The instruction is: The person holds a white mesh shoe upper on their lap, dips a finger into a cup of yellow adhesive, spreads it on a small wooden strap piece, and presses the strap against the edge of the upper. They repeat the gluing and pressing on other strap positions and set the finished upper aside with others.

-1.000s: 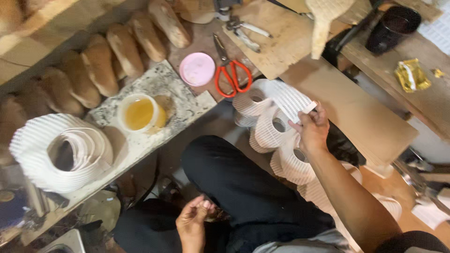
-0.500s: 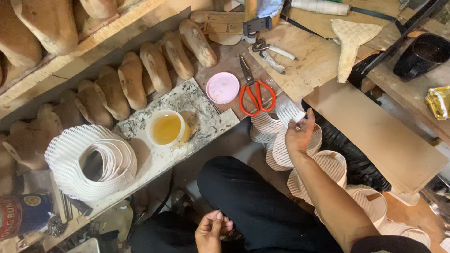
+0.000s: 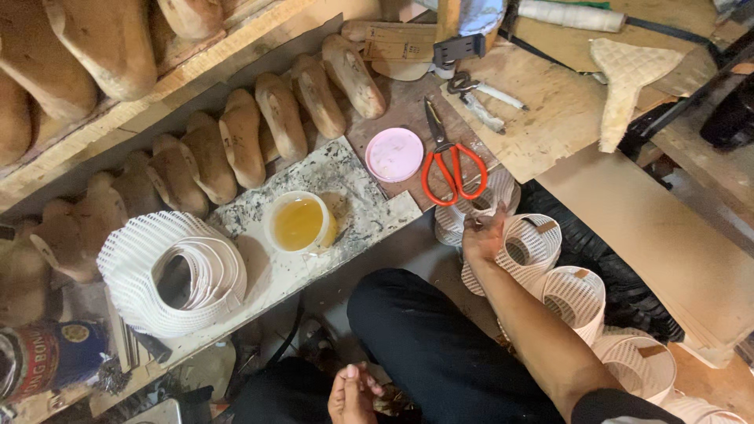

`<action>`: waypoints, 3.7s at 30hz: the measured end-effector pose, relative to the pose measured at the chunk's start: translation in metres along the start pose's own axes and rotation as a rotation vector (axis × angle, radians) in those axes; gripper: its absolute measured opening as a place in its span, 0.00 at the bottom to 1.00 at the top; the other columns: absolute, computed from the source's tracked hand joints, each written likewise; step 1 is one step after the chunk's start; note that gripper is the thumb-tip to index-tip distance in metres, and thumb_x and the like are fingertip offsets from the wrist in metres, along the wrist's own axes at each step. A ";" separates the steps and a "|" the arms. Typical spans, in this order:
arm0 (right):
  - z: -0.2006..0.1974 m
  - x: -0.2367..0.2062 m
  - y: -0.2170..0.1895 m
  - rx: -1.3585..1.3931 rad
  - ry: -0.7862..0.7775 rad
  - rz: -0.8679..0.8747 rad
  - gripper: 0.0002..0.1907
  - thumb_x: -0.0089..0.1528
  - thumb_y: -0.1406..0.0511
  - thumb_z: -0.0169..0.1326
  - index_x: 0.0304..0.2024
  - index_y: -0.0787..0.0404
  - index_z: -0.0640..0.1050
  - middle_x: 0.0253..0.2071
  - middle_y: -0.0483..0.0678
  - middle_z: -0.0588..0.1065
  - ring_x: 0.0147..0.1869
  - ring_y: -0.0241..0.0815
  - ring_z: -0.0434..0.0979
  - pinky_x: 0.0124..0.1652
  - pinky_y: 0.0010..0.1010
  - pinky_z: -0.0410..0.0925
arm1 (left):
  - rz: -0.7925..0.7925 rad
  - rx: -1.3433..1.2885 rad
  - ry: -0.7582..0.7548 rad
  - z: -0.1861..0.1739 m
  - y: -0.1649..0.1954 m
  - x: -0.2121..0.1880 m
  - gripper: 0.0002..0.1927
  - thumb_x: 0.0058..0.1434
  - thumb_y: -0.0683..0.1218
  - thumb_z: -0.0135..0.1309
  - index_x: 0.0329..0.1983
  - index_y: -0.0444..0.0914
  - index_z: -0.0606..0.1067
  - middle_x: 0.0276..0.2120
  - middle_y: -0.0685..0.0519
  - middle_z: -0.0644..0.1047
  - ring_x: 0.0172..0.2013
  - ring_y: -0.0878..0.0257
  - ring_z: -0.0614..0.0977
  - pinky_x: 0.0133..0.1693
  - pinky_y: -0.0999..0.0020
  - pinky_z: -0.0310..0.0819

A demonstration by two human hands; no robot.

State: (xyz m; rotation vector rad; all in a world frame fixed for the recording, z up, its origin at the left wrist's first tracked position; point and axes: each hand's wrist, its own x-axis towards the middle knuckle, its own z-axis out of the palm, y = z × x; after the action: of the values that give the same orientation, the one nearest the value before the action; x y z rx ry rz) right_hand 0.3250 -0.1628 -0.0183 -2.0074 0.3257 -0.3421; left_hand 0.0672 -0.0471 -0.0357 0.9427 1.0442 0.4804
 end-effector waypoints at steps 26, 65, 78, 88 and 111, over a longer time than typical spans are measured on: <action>-0.119 -0.050 0.028 1.431 -1.096 0.381 0.49 0.70 0.37 0.42 0.83 0.59 0.56 0.53 0.59 0.78 0.58 0.60 0.74 0.59 0.53 0.63 | 0.113 0.001 -0.233 -0.007 -0.004 -0.021 0.14 0.69 0.49 0.52 0.35 0.33 0.77 0.24 0.55 0.74 0.27 0.67 0.75 0.32 0.70 0.72; 0.036 -0.250 0.061 -0.935 -2.139 0.562 0.39 0.64 0.38 0.39 0.75 0.40 0.60 0.77 0.46 0.59 0.80 0.45 0.55 0.71 0.40 0.52 | 0.652 1.228 0.439 -0.135 0.071 -0.060 0.14 0.62 0.42 0.56 0.50 0.36 0.77 0.61 0.43 0.75 0.68 0.40 0.71 0.70 0.47 0.62; -0.005 -0.221 0.042 -1.029 -2.145 0.421 0.39 0.66 0.39 0.38 0.73 0.49 0.63 0.76 0.46 0.61 0.80 0.43 0.54 0.73 0.37 0.49 | 0.714 1.130 0.441 -0.144 0.060 -0.057 0.14 0.63 0.42 0.57 0.52 0.37 0.78 0.61 0.45 0.75 0.67 0.41 0.71 0.67 0.48 0.64; -0.001 -0.229 0.038 -1.030 -2.152 -0.136 0.33 0.68 0.46 0.46 0.67 0.60 0.67 0.71 0.51 0.63 0.74 0.46 0.61 0.69 0.35 0.56 | 0.683 1.061 0.455 -0.154 0.055 -0.062 0.14 0.63 0.43 0.55 0.51 0.37 0.78 0.61 0.44 0.76 0.67 0.41 0.72 0.67 0.49 0.63; 0.026 -0.236 0.023 -0.962 -2.308 0.370 0.38 0.63 0.36 0.30 0.69 0.38 0.70 0.79 0.41 0.48 0.82 0.46 0.42 0.73 0.47 0.45 | 0.632 1.031 0.476 -0.150 0.057 -0.060 0.13 0.60 0.42 0.55 0.49 0.37 0.78 0.59 0.44 0.77 0.67 0.42 0.73 0.67 0.50 0.63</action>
State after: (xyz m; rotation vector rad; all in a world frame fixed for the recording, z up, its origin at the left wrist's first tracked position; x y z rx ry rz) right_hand 0.1147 -0.0634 -0.0732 -1.7190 -0.7528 2.5446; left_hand -0.0884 0.0038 0.0160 2.1856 1.4470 0.7164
